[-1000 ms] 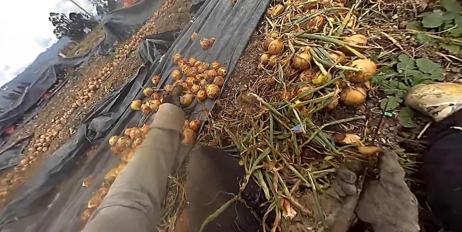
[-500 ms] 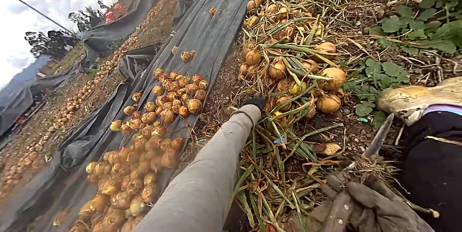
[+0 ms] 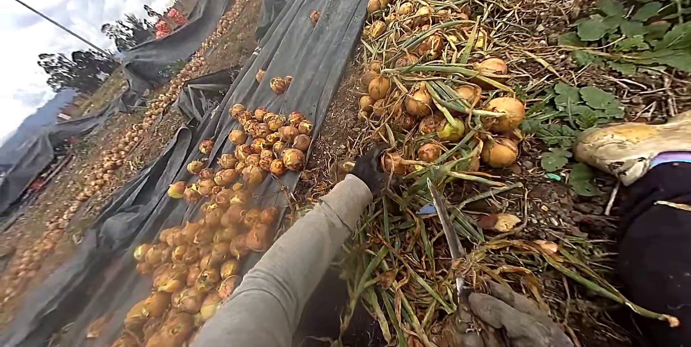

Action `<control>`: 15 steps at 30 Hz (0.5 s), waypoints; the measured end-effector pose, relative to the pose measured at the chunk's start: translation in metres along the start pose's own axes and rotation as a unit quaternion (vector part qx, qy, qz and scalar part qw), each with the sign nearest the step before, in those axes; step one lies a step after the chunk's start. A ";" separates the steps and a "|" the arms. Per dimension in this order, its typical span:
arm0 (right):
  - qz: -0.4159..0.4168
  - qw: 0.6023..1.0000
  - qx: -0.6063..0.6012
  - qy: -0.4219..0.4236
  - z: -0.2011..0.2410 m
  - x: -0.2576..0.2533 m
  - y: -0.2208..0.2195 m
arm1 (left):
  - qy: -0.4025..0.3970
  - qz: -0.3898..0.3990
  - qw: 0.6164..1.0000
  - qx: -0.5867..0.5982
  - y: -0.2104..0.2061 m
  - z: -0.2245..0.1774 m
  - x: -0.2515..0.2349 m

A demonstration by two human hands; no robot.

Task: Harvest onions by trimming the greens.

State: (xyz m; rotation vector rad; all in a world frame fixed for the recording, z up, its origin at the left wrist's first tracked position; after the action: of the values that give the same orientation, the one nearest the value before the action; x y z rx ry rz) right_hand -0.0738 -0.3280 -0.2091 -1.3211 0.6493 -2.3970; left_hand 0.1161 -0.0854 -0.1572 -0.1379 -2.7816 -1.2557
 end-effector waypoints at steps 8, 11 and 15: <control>0.037 0.999 0.034 0.001 -0.019 -0.005 -0.024 | -0.013 0.166 0.985 -0.043 -0.005 -0.076 0.126; 0.046 0.998 0.041 -0.020 -0.028 -0.009 -0.026 | -0.030 0.294 0.950 -0.099 -0.046 -0.080 0.150; 0.102 0.993 0.049 -0.044 -0.038 0.004 -0.036 | 0.014 0.258 0.947 -0.190 -0.048 -0.063 0.150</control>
State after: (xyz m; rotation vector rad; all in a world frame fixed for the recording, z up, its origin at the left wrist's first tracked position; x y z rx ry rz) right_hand -0.1105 -0.2907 -0.2045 -1.2487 0.6018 -2.1666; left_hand -0.0353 -0.1570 -0.1342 -0.8036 -2.2152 -1.5821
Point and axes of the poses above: each hand's wrist, its own x-axis away from the middle knuckle, its own y-axis out of the back of the hand, z = x × y, the point moved 9 cm from there along -x, towards the middle knuckle, and after that the axes turned 8 degrees about -y, right-handed, at the moved point
